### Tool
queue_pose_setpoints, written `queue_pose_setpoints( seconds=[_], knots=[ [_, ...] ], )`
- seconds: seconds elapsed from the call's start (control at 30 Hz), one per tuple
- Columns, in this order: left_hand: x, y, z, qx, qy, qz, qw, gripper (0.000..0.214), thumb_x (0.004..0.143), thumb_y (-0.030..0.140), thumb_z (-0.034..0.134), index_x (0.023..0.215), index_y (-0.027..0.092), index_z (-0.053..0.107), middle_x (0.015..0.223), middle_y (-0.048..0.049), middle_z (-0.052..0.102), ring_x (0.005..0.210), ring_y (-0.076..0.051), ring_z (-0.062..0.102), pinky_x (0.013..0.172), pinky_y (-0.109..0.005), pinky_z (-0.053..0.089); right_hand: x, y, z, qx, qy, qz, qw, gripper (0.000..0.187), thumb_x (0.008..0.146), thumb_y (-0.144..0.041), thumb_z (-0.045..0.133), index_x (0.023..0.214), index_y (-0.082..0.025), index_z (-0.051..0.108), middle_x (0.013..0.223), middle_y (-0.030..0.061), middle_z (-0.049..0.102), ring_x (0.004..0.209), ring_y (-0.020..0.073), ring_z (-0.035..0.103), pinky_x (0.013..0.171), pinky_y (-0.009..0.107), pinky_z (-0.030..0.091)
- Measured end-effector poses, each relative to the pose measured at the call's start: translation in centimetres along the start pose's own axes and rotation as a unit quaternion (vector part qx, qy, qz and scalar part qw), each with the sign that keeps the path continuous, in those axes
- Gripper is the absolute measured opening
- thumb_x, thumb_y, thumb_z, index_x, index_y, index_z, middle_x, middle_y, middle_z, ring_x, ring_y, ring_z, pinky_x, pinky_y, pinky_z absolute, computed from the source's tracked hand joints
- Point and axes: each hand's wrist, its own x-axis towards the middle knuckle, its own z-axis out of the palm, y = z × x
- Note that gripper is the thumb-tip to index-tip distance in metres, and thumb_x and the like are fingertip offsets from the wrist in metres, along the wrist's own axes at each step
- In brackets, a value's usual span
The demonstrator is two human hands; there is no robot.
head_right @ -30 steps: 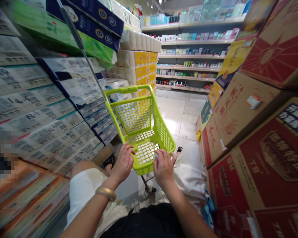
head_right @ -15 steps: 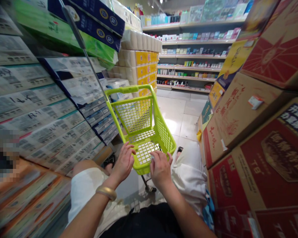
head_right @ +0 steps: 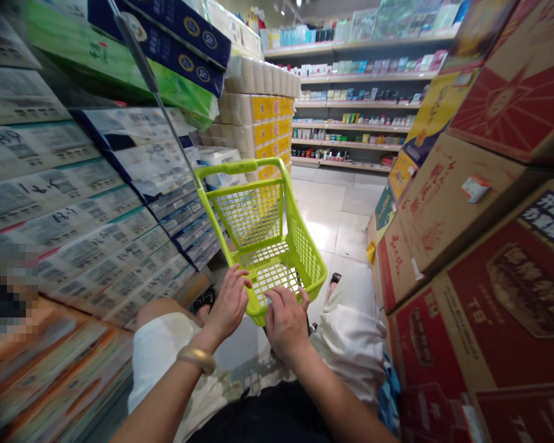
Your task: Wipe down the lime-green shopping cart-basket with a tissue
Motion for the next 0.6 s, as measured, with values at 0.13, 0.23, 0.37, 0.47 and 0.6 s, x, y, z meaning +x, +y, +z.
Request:
queue_pose_setpoints(
  seconds=[0.13,0.23,0.37,0.47,0.6],
  knots=[
    [0.0,-0.1,0.0,-0.003,-0.006,0.000,1.000,0.021,0.088,0.012,0.034,0.092,0.020,0.052,0.121,-0.0094,0.054,0.140,-0.026,0.032,0.114,-0.054,0.037,0.7,3.9,-1.5,-0.052,0.022,0.029,0.998,0.028,0.089,-0.014,0.044,0.111,-0.022,0.059,0.108,0.0056,0.066,0.106,0.0194,0.059,0.108,0.041,0.017],
    [0.1,0.0,0.2,-0.003,-0.007,-0.001,1.000,0.021,0.088,0.011,0.034,0.092,0.020,0.053,0.121,-0.0093,0.053,0.140,-0.026,0.032,0.114,-0.054,0.037,1.1,5.3,-1.9,-0.076,0.039,0.039,0.996,0.026,0.089,-0.014,0.045,0.109,-0.021,0.059,0.107,0.0058,0.066,0.104,0.0197,0.059,0.107,0.041,0.018],
    [0.1,0.1,0.3,-0.002,0.004,-0.004,1.000,0.021,0.087,0.011,0.035,0.093,0.020,0.053,0.119,-0.0090,0.054,0.139,-0.026,0.033,0.114,-0.053,0.037,0.9,2.9,-0.9,-0.048,0.038,0.043,0.997,0.027,0.087,-0.012,0.045,0.107,-0.021,0.060,0.106,0.0058,0.066,0.103,0.0198,0.059,0.108,0.042,0.020],
    [0.0,0.0,0.3,-0.003,0.008,-0.002,1.000,0.021,0.088,0.012,0.035,0.093,0.020,0.053,0.119,-0.0094,0.054,0.139,-0.026,0.033,0.114,-0.053,0.038,0.4,0.6,0.0,-0.009,0.001,0.010,1.000,0.030,0.085,-0.010,0.046,0.109,-0.022,0.060,0.107,0.0052,0.066,0.105,0.0193,0.059,0.110,0.041,0.018],
    [0.0,-0.4,0.1,-0.006,0.002,0.000,1.000,0.020,0.088,0.012,0.035,0.092,0.021,0.052,0.119,-0.0092,0.054,0.139,-0.025,0.033,0.114,-0.052,0.038,0.5,1.0,-0.3,-0.007,-0.005,0.010,1.000,0.028,0.087,-0.012,0.046,0.108,-0.023,0.060,0.106,0.0044,0.066,0.104,0.0190,0.059,0.111,0.042,0.017]
  ],
)
